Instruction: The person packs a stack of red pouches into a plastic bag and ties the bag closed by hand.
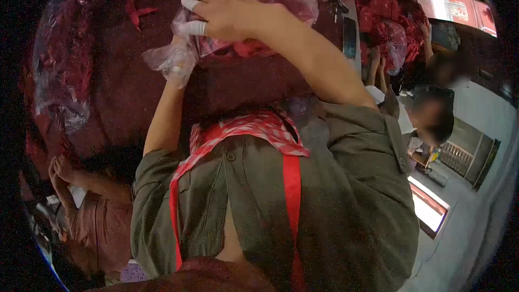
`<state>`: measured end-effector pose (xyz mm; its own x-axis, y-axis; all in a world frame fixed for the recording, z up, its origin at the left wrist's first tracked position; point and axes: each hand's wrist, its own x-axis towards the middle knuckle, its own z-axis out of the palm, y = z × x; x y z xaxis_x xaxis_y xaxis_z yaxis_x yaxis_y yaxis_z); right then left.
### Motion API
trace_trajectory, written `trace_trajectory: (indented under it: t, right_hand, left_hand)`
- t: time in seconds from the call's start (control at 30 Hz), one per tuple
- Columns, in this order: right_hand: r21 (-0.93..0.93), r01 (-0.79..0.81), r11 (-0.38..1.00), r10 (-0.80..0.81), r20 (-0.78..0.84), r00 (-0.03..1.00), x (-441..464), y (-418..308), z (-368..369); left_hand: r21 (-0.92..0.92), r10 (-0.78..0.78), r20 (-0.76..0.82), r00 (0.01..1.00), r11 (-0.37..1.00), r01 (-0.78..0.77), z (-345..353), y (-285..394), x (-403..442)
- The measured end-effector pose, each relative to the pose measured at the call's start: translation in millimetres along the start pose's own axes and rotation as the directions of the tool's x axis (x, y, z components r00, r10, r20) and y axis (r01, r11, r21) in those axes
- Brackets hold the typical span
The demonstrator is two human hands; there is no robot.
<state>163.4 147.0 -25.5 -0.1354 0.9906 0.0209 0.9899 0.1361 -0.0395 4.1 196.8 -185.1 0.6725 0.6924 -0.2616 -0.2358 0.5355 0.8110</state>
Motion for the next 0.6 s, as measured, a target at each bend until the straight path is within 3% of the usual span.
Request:
trace_trajectory:
  t: [0.1, 0.2, 0.3, 0.4, 0.43, 0.5, 0.53, 0.57, 0.6]
  right_hand:
    - [0.065, -0.109, 0.992, 0.117, -0.122, 0.986, -22.9, 39.8, -61.1]
    - [0.094, -0.197, 0.976, 0.213, -0.219, 0.952, -63.2, 54.6, -4.4]
    - [0.041, -0.226, 0.973, 0.23, -0.161, 0.96, -69.7, 43.3, 32.6]
    - [0.015, -0.238, 0.971, 0.238, -0.055, 0.97, -65.4, 57.8, 1.2]
    - [-0.017, -0.256, 0.966, 0.254, -0.082, 0.964, -63.1, 57.5, -14.9]
    - [-0.022, -0.266, 0.964, 0.249, -0.286, 0.925, -56.4, 52.4, -34.3]
    - [0.02, -0.255, 0.967, 0.249, -0.313, 0.917, -57.4, 50.6, -1.9]
    - [0.065, -0.258, 0.964, 0.266, -0.27, 0.925, -61.7, 48.6, 34.1]
    - [0.081, -0.273, 0.958, 0.285, -0.25, 0.925, -60.9, 50.1, 47.5]
  left_hand:
    - [-0.158, 0.013, 0.023, 1.0, 0.987, -0.009, -12.6, -12.7, -8.5]
    - [-0.25, 0.044, 0.055, 0.997, 0.968, -0.029, -18.0, -17.0, -12.6]
    - [-0.339, 0.113, 0.129, 0.985, 0.939, -0.063, -16.0, -15.2, -11.8]
    - [-0.415, 0.244, 0.267, 0.932, 0.902, -0.117, -18.5, -20.0, -3.4]
    - [-0.294, 0.286, 0.285, 0.915, 0.935, -0.201, -27.6, -30.0, -0.3]
    - [-0.208, 0.255, 0.195, 0.947, 0.955, -0.214, -13.4, -15.9, -4.3]
    - [-0.34, 0.122, 0.108, 0.987, 0.937, -0.078, -23.9, -23.9, -0.4]
    - [-0.017, -0.053, 0.057, 0.997, 0.998, 0.054, -24.2, -5.8, 0.8]
    - [0.292, -0.226, 0.004, 0.974, 0.932, 0.216, -24.2, 12.5, 1.8]
